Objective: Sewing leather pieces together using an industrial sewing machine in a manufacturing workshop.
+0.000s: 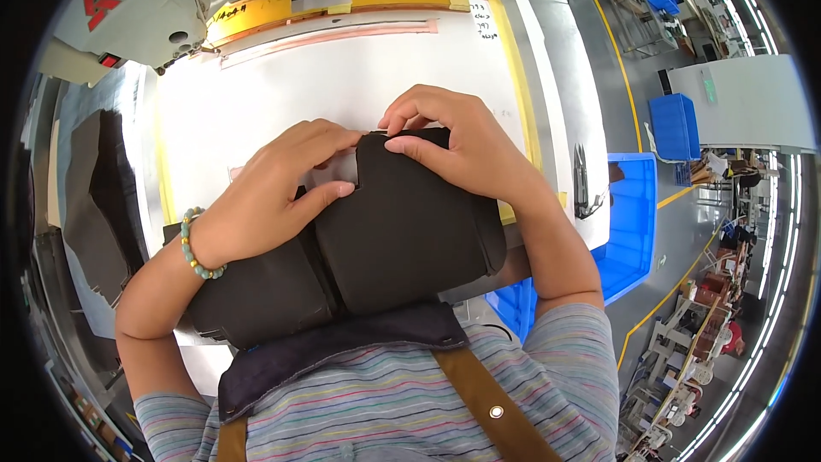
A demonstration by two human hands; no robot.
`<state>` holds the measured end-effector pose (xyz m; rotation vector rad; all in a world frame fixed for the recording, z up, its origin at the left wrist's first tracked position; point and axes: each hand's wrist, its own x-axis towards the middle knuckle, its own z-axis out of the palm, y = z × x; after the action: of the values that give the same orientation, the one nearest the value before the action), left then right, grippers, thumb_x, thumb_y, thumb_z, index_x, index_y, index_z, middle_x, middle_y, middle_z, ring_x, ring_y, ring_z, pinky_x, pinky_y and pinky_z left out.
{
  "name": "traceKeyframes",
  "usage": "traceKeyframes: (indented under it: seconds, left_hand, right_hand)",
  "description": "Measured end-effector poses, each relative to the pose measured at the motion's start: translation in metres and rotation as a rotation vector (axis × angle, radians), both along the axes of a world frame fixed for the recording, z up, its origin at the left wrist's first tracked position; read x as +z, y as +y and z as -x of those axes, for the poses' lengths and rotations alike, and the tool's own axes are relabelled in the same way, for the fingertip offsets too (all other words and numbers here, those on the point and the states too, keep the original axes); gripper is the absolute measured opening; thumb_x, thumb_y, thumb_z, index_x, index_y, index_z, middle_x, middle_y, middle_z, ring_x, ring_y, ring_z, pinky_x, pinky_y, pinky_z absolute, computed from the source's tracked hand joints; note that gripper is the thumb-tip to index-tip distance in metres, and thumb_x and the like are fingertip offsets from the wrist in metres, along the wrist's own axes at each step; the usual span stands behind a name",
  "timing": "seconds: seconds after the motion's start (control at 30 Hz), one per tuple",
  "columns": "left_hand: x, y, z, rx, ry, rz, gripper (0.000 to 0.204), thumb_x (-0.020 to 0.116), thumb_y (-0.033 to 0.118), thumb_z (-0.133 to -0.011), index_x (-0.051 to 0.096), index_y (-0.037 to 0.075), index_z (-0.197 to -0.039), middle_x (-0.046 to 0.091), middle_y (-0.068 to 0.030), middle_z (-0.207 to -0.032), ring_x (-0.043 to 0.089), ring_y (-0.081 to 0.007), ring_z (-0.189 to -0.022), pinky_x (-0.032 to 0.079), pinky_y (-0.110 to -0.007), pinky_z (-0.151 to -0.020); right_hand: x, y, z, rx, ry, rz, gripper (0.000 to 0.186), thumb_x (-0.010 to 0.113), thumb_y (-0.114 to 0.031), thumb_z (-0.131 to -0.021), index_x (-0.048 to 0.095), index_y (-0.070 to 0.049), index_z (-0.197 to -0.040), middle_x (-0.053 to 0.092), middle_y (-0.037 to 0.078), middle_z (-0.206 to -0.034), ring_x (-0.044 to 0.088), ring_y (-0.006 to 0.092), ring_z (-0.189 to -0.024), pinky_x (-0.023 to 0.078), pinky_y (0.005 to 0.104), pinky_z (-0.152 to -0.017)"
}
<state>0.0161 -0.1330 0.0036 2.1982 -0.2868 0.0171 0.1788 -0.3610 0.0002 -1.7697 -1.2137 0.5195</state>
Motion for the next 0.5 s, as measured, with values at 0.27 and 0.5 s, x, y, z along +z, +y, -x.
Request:
traceKeyframes:
  seconds: [0.27, 0.5]
  left_hand:
    - [-0.003, 0.000, 0.008, -0.002, -0.032, 0.032, 0.051, 0.071, 0.006, -0.101, 0.057, 0.001, -0.149, 0.067, -0.0173, -0.127, 0.068, -0.0381, -0.113, 0.057, -0.045, -0.095]
    - [-0.005, 0.008, 0.023, -0.144, -0.117, -0.367, 0.030, 0.072, 0.001, -0.087, 0.068, -0.004, -0.117, 0.067, -0.0169, -0.106, 0.064, -0.0355, -0.104, 0.054, -0.045, -0.096]
  right_hand:
    - [0.003, -0.003, 0.006, -0.011, -0.304, -0.186, 0.006, 0.076, -0.001, -0.097, 0.071, -0.002, -0.100, 0.075, 0.009, -0.106, 0.073, 0.0242, -0.095, 0.058, 0.0321, -0.085]
    - [-0.003, -0.007, 0.018, -0.202, -0.245, -0.088, 0.006, 0.076, -0.002, -0.100, 0.071, -0.002, -0.102, 0.073, 0.008, -0.095, 0.070, 0.0189, -0.085, 0.056, 0.0289, -0.081]
